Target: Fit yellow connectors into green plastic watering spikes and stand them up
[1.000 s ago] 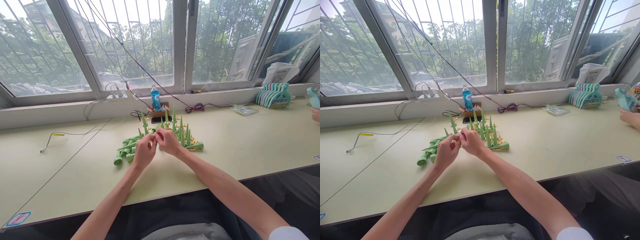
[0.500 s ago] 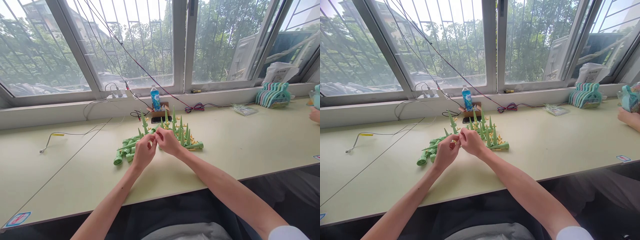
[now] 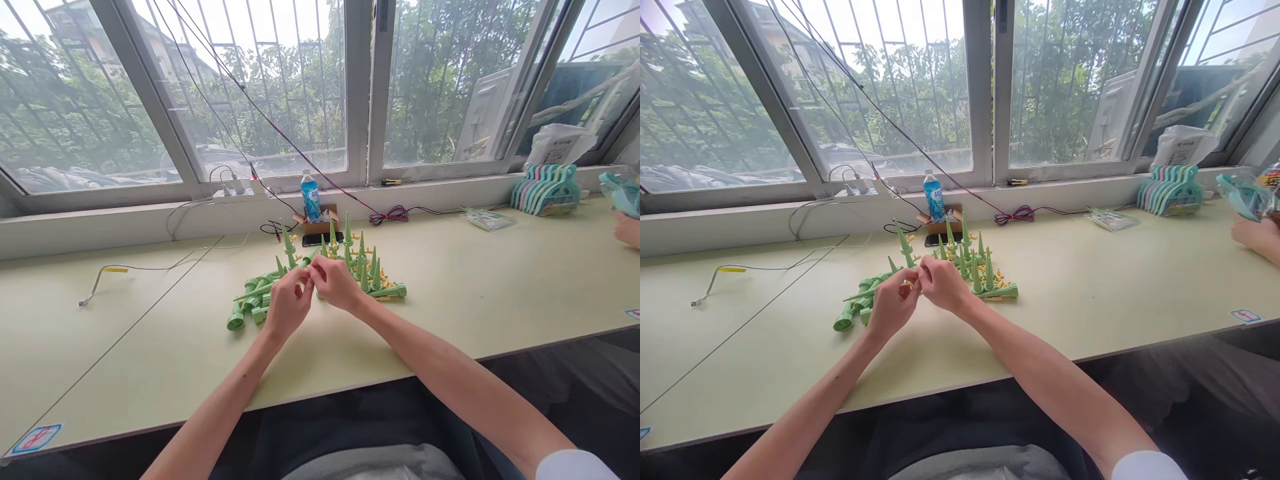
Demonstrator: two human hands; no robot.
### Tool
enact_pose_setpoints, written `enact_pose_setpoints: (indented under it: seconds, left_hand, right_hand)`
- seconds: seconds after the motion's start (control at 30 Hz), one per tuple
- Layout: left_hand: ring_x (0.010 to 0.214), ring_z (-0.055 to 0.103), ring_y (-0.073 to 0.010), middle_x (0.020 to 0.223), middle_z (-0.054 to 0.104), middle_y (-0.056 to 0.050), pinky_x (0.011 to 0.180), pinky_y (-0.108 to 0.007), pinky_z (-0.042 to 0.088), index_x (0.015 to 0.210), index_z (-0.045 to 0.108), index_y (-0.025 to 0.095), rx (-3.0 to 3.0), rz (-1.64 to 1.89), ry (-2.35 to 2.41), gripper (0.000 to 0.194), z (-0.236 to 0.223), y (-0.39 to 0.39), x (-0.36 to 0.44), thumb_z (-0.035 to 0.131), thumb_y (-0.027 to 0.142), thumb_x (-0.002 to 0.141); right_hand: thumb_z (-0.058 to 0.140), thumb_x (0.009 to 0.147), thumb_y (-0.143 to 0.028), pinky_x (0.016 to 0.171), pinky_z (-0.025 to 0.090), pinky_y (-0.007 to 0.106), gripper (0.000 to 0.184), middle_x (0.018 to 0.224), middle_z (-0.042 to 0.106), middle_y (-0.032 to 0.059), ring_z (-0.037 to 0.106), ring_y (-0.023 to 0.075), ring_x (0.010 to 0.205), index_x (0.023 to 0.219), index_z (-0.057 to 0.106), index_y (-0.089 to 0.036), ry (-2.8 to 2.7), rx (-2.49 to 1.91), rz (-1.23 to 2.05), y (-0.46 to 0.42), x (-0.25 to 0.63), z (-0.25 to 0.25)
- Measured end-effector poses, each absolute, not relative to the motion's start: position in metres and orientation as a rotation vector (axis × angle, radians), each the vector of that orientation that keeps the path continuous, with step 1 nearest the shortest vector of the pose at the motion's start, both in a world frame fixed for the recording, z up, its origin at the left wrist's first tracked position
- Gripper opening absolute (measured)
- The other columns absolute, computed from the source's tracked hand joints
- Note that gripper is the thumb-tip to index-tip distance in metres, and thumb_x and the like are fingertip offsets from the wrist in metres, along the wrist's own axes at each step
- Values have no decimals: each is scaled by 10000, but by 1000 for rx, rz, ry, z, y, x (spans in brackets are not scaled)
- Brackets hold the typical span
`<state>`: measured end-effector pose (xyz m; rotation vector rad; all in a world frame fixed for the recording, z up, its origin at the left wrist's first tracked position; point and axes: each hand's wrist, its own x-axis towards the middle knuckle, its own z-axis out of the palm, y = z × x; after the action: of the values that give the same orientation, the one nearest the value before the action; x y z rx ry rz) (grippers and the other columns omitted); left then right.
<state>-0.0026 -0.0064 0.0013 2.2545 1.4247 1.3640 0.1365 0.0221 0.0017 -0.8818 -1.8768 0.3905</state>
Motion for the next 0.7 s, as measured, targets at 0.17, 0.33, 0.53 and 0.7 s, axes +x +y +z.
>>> enact_pose_setpoints:
  seconds: [0.17, 0.33, 0.53, 0.7]
  left_hand:
    - [425, 408, -74, 729, 651, 11, 498, -214, 385, 816, 569, 205, 2263, 1357, 1432, 116, 0, -6, -3, 503, 275, 882]
    - [421, 426, -75, 695, 642, 22, 507, -212, 391, 831, 570, 210, 2273, 1360, 1435, 95, 1, -6, -3, 500, 258, 876]
    - [423, 433, -79, 691, 639, 19, 505, -211, 392, 830, 566, 208, 2268, 1357, 1430, 111, 0, -6, -3, 496, 277, 881]
    - [430, 428, -79, 691, 636, 22, 512, -212, 396, 839, 566, 211, 2263, 1356, 1426, 110, -1, -5, -4, 492, 277, 886]
  right_hand:
    - [437, 902, -213, 539, 304, 230, 176, 605, 488, -29, 416, 109, 543, 727, 444, -200, -1884, -897, 398, 21, 136, 3]
    - [437, 904, -215, 538, 303, 231, 171, 605, 488, -29, 415, 110, 540, 734, 452, -201, -1885, -898, 386, 20, 137, 3]
    - [436, 901, -210, 542, 307, 233, 170, 607, 493, -27, 422, 112, 544, 732, 455, -200, -1888, -902, 388, 20, 137, 4]
    - [441, 895, -205, 541, 310, 230, 164, 609, 496, -28, 422, 111, 546, 732, 453, -200, -1888, -891, 389, 20, 137, 4]
